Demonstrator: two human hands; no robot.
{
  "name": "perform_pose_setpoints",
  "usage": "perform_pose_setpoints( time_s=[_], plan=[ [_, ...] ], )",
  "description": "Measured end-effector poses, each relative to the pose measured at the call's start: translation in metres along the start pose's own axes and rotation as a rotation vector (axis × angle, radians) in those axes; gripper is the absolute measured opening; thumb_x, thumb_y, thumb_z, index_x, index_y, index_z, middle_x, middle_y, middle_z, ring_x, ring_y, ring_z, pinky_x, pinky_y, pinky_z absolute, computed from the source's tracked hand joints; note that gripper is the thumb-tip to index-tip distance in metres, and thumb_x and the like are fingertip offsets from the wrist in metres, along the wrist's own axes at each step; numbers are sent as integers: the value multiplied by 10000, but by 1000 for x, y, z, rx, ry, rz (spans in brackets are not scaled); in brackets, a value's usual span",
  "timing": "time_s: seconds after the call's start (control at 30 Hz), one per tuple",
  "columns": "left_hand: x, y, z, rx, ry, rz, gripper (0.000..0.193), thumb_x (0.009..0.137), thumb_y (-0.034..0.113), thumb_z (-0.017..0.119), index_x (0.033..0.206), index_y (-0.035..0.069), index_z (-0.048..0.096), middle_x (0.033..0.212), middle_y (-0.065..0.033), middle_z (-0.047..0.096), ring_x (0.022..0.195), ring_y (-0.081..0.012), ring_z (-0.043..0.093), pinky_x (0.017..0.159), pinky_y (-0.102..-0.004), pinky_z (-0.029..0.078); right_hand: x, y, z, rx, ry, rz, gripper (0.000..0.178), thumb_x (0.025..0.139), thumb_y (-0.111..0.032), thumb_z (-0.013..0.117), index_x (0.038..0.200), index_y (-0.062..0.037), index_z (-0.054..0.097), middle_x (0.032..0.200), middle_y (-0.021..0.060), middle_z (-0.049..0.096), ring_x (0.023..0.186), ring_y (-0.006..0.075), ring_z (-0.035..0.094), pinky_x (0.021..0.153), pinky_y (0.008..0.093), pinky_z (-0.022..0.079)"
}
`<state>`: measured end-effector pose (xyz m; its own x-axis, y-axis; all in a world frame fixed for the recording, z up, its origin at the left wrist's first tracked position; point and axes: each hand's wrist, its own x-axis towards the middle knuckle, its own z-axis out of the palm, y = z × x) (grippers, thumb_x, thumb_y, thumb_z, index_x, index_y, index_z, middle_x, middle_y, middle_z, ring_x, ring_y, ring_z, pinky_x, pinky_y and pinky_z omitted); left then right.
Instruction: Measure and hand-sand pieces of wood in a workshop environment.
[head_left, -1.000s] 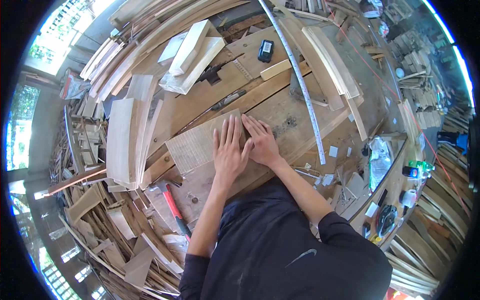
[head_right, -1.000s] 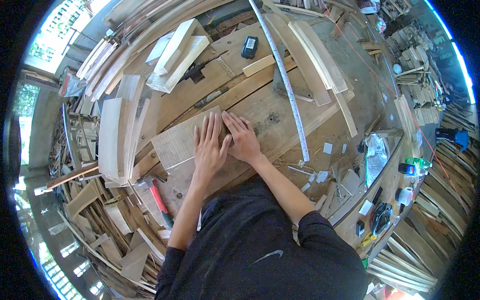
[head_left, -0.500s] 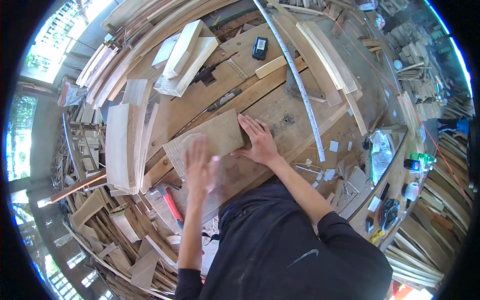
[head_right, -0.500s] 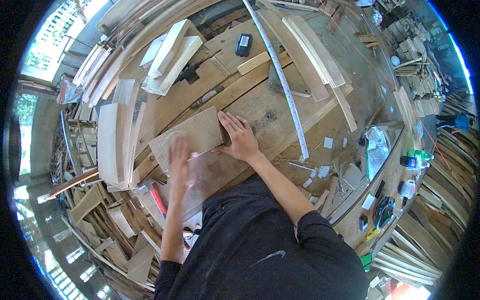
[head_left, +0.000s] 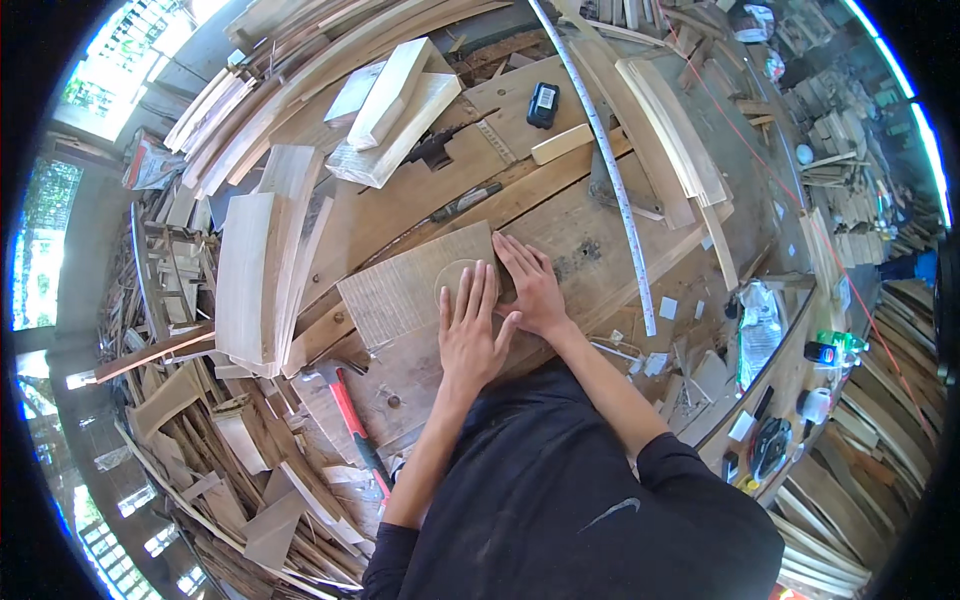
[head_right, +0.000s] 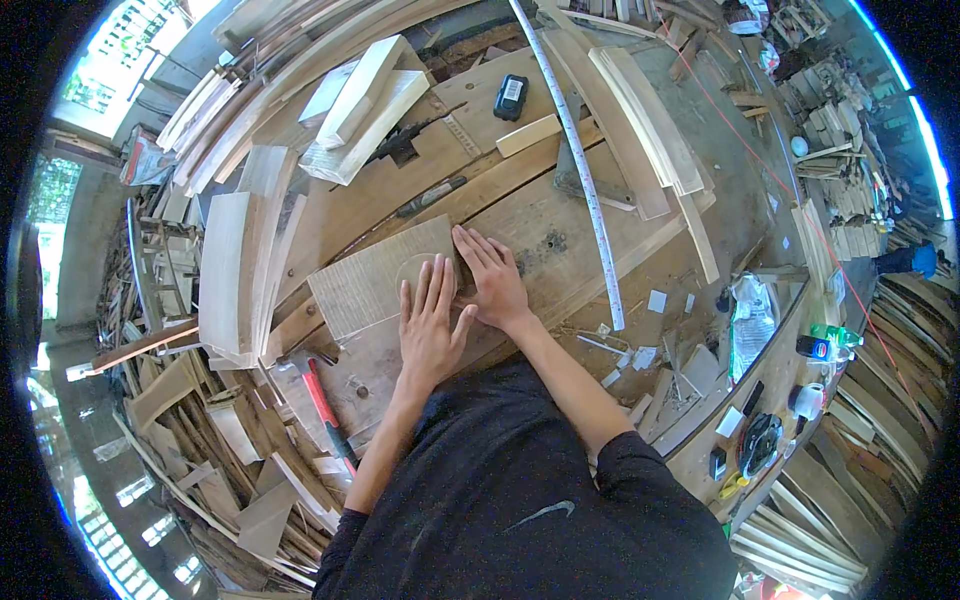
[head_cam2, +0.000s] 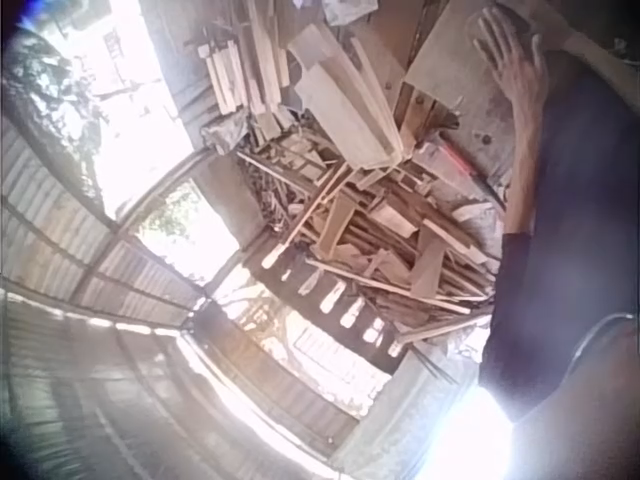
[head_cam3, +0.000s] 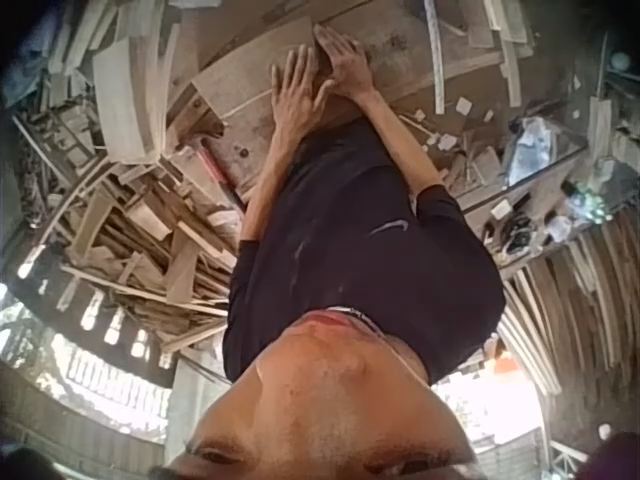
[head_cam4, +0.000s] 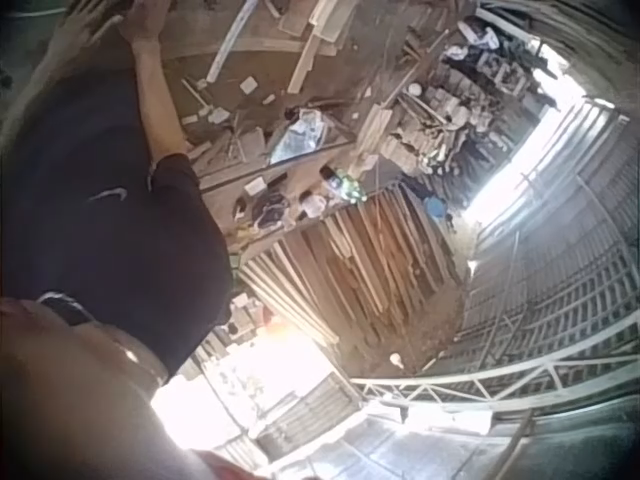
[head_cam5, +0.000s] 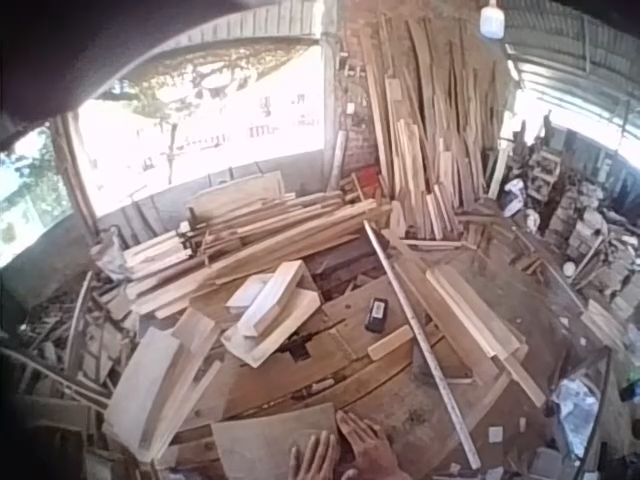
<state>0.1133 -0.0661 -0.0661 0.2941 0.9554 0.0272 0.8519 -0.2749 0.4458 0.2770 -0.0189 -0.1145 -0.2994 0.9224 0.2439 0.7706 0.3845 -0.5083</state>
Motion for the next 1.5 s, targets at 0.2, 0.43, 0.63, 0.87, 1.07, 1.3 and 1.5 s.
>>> perform_pose_setpoints(
  time_s=[0.2,0.43,0.63,0.87,1.07,1.3,1.5],
  plan=[
    [25,-15,0,17,68,15,753,1060,519,506,1653,80,352,1712,-89,362,1602,-260,283,1317,-492,128,1,-4,-4,61,49,-19,876,881,-341,705,1631,-46,362,1650,136,450,1536,282,412,1243,439,292],
    [18,-12,2,32,63,27,792,1042,514,535,1667,81,313,1733,-84,316,1615,-261,251,1316,-503,131,0,-7,5,39,25,-4,891,882,-376,721,1632,-52,366,1648,138,452,1528,285,421,1238,445,303],
    [-33,-53,-27,82,32,-209,757,1068,503,483,1692,130,272,1752,-54,282,1629,-227,215,1328,-477,77,0,-5,-5,14,50,19,1173,747,-687,806,1625,-42,371,1623,147,484,1507,294,450,1224,462,315],
    [15,-66,-13,89,193,-259,773,1075,532,454,1678,80,282,1746,-114,278,1628,-265,212,1320,-514,67,3,-13,0,48,29,-8,1115,744,-565,875,1604,-33,405,1619,137,491,1503,285,461,1214,466,334],
    [41,0,17,-42,151,-13,795,1057,577,446,1670,88,313,1737,-102,303,1618,-264,238,1323,-508,93,0,5,13,23,51,-22,848,888,-333,726,1605,-22,398,1634,154,471,1517,285,443,1225,464,310],
    [-32,-80,-31,98,134,-292,731,1084,511,445,1685,125,291,1749,-64,286,1630,-230,210,1326,-482,97,5,-10,4,-4,50,1,1144,720,-607,869,1595,-28,414,1606,159,501,1470,328,489,1205,476,332],
    [-77,-53,-26,83,68,-314,806,1060,507,502,1697,94,230,1759,-94,250,1641,-267,167,1327,-496,68,3,-6,1,19,48,3,1158,708,-633,869,1589,-27,422,1609,158,497,1477,317,484,1207,480,328]
  ],
)
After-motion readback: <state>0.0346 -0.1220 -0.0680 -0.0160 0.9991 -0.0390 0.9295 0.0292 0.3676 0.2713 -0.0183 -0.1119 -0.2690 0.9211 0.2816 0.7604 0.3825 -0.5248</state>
